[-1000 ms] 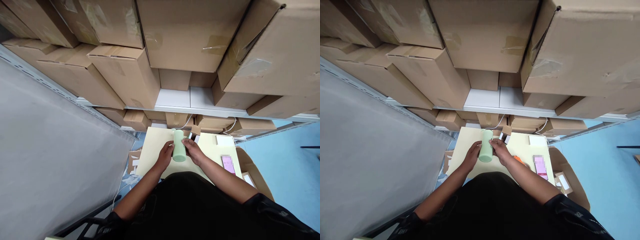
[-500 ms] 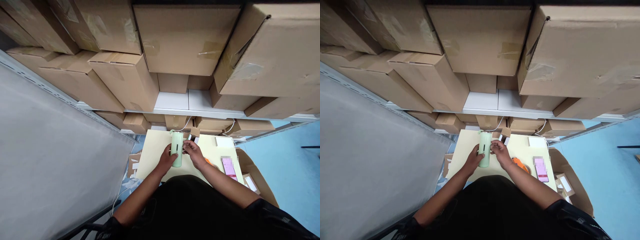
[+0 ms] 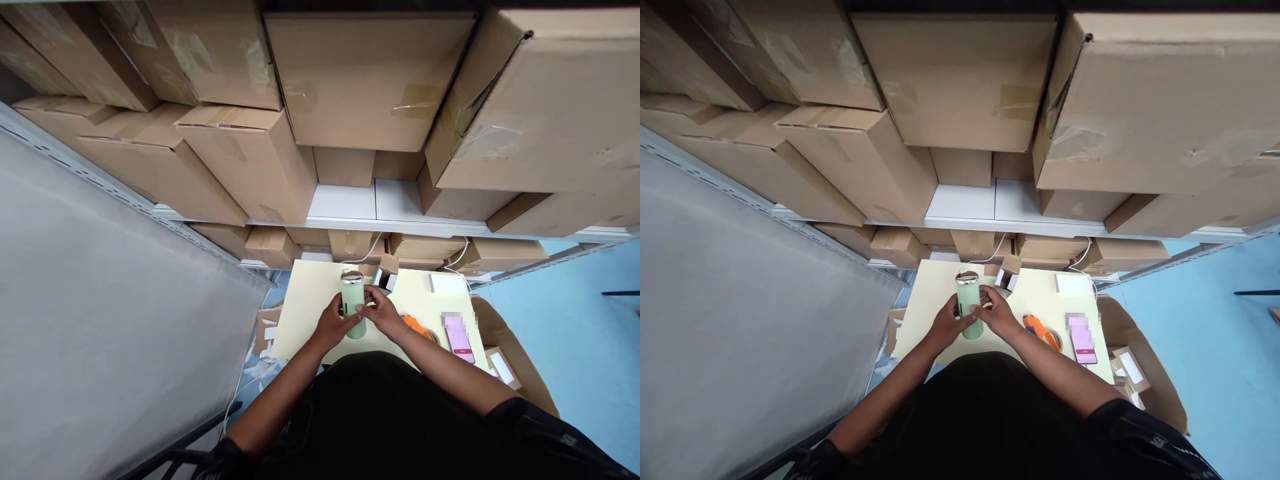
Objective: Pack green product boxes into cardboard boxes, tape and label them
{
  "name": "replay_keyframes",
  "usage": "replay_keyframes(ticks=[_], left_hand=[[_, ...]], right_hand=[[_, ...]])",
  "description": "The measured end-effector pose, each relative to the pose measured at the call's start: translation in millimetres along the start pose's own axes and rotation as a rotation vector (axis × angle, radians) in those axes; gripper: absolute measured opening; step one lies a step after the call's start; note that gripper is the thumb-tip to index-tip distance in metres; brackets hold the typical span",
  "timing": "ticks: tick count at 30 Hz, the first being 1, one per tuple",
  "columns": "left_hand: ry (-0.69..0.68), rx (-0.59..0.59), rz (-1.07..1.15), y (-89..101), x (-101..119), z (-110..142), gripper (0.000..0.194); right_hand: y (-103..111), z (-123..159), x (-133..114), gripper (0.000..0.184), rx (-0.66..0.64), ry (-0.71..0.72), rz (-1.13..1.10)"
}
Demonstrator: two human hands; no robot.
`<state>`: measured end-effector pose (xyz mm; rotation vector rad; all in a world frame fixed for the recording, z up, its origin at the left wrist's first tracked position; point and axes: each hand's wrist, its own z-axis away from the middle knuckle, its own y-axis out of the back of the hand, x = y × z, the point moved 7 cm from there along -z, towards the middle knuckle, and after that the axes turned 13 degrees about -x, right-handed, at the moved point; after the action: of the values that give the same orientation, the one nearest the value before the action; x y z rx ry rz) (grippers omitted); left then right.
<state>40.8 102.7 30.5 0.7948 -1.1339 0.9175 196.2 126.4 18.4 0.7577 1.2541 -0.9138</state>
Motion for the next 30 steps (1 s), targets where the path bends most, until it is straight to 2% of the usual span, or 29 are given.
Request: replay_keyframes(ticks=[4,7,10,14,16,19,22,25,30], left_hand=[[-0.009,0.003,-0.161,-5.0,1,-3,0.063],[-0.044,-0.081,-0.057,-12.9,-5,-16,0.063],[-0.019,-0.080,0.056,-10.6,-15,-37,0.049],[0.061,-0.006,-0.101,-4.0,-18,-79,0.038],[0.081,-0.018,-0.184,-8.9,-16,-103,0.039],[0.123,-0.039,-0.267,-20.3,-17,-134,0.039],[0.206,-0.029,-0.351,-25.6,-26,-152,0.041],[0.273,-0.035,-0.383,-24.6,-36,-159,0.040],[0.274,-0.053,-0.356,-23.3,-44,-157,0.034]], right_hand=[[3,6,2,0.055,0.011,-0.060,0.140],[19,13,-4,0.054,0.088,-0.057,0.161],[52,22,-14,0.055,0.238,-0.002,0.113],[104,34,-35,0.057,0.490,0.084,0.112],[120,34,-44,0.056,0.549,0.111,0.133],[126,24,-49,0.056,0.536,0.135,0.167],[123,11,-43,0.058,0.485,0.114,0.225],[123,4,-37,0.057,0.473,0.085,0.333],[126,0,-36,0.058,0.448,0.087,0.395]])
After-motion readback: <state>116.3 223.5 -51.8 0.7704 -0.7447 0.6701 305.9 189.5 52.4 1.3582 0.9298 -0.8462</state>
